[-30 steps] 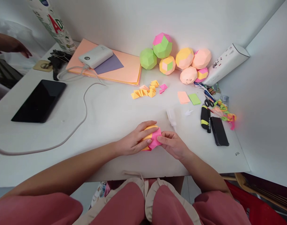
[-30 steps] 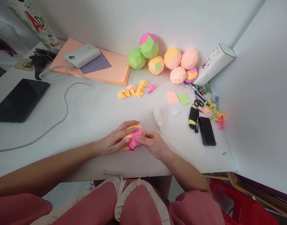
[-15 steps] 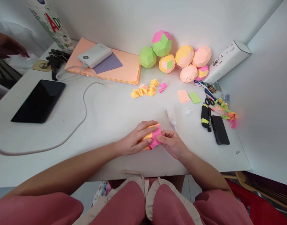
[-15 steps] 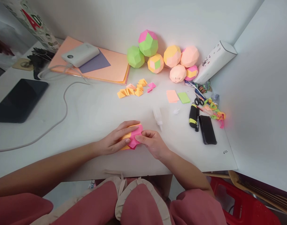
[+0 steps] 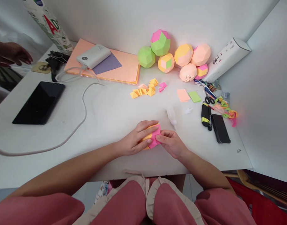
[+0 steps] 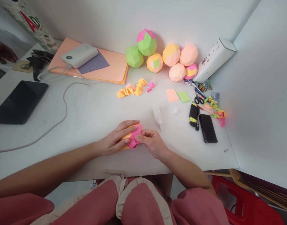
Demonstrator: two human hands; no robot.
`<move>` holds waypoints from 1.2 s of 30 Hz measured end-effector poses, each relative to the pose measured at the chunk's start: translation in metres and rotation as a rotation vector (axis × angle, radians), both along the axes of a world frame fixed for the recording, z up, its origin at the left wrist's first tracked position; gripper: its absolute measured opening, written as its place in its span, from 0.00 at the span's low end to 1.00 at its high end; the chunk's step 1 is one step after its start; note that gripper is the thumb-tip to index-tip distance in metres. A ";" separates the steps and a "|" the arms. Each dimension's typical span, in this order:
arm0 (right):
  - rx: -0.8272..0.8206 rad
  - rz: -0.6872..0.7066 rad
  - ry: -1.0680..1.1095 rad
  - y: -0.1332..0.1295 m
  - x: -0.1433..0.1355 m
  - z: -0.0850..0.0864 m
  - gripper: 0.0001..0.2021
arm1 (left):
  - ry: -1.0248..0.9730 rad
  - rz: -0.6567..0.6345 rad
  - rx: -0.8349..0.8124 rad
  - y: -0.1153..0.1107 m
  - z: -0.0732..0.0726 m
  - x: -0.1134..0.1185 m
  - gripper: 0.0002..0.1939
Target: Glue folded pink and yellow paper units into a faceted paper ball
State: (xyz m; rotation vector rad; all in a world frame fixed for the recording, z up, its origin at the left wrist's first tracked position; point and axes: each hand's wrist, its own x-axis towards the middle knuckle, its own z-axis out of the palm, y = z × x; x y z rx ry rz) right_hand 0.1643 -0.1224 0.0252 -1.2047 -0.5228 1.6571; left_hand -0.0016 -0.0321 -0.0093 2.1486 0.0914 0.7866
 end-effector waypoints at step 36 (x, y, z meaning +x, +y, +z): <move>0.064 0.015 -0.064 -0.002 -0.002 -0.005 0.08 | -0.073 0.068 -0.216 -0.003 0.003 0.001 0.21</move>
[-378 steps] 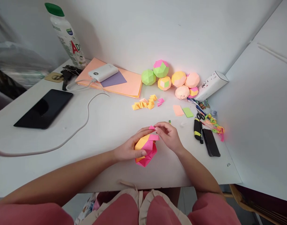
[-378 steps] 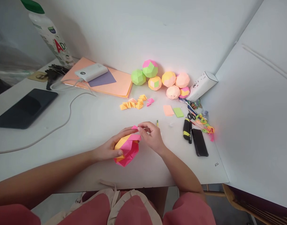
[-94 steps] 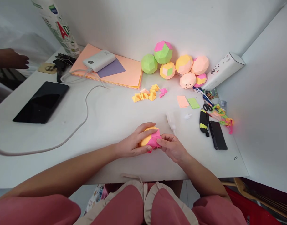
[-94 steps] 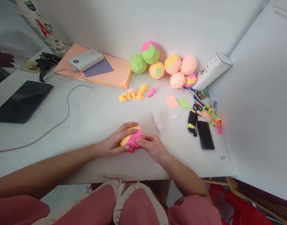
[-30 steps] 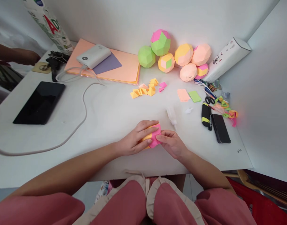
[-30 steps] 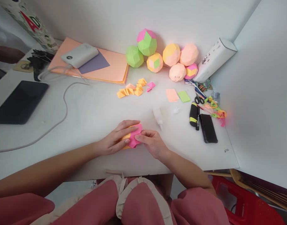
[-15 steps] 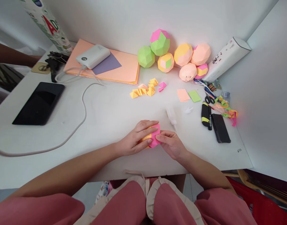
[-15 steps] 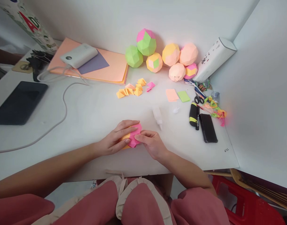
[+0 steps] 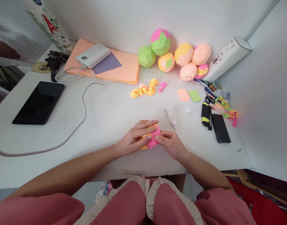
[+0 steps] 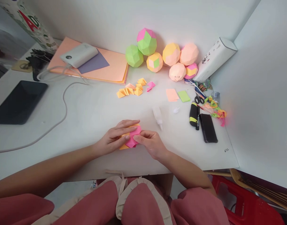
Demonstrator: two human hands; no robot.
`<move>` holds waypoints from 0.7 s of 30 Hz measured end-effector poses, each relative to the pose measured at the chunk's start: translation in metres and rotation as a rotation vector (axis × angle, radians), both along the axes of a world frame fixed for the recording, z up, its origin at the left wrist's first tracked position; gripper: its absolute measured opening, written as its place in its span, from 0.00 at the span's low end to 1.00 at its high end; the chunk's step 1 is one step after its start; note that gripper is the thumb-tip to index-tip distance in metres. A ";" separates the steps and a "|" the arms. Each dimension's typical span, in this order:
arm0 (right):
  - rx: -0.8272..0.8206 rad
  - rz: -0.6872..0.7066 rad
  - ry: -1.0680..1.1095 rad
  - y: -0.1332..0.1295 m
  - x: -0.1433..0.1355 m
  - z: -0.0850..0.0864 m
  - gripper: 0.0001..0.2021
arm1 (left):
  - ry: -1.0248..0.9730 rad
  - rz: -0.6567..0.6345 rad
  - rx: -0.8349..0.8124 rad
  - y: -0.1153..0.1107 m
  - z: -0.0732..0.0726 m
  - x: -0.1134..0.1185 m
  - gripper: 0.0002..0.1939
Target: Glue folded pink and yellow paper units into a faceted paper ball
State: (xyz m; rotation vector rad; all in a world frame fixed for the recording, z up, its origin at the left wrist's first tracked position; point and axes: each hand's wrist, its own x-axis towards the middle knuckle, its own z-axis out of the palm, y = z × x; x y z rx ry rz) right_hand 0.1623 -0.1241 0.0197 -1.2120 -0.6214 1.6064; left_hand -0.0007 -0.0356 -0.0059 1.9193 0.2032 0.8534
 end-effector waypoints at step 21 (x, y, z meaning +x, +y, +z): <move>-0.009 -0.056 0.013 0.006 0.005 0.003 0.08 | 0.043 0.012 -0.093 -0.001 -0.005 -0.003 0.36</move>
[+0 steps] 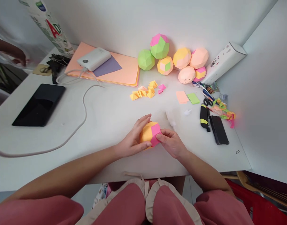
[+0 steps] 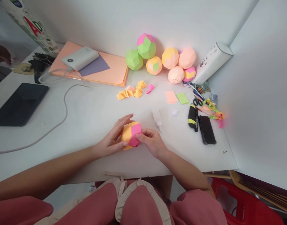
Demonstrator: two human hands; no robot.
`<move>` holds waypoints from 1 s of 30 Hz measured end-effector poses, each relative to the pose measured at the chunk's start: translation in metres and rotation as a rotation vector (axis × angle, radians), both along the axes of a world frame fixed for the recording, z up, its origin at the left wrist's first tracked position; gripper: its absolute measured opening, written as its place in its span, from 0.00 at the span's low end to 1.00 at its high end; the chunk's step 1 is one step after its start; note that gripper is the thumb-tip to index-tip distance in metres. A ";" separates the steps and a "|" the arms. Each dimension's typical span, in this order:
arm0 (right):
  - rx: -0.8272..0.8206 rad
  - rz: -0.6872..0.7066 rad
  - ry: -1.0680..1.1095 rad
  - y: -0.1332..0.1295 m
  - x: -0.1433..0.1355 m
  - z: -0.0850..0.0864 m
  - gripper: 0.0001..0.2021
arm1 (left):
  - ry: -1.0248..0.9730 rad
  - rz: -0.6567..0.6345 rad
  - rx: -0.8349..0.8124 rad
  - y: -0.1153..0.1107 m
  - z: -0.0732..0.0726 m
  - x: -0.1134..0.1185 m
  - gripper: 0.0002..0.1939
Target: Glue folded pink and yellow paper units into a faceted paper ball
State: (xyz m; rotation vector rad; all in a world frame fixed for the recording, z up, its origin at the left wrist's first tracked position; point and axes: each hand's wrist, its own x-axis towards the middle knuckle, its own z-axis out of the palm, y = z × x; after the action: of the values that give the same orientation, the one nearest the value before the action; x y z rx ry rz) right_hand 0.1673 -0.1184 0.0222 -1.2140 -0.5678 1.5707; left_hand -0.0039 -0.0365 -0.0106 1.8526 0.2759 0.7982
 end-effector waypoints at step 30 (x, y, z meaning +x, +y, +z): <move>0.030 0.135 0.221 0.002 0.012 0.000 0.10 | 0.165 -0.100 -0.092 -0.003 -0.013 0.001 0.54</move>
State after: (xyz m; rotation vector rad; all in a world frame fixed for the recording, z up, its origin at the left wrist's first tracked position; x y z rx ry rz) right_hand 0.1797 -0.1167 0.0219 -0.9801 -0.5352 1.7774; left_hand -0.0034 -0.0392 -0.0238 1.8328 0.3160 0.5563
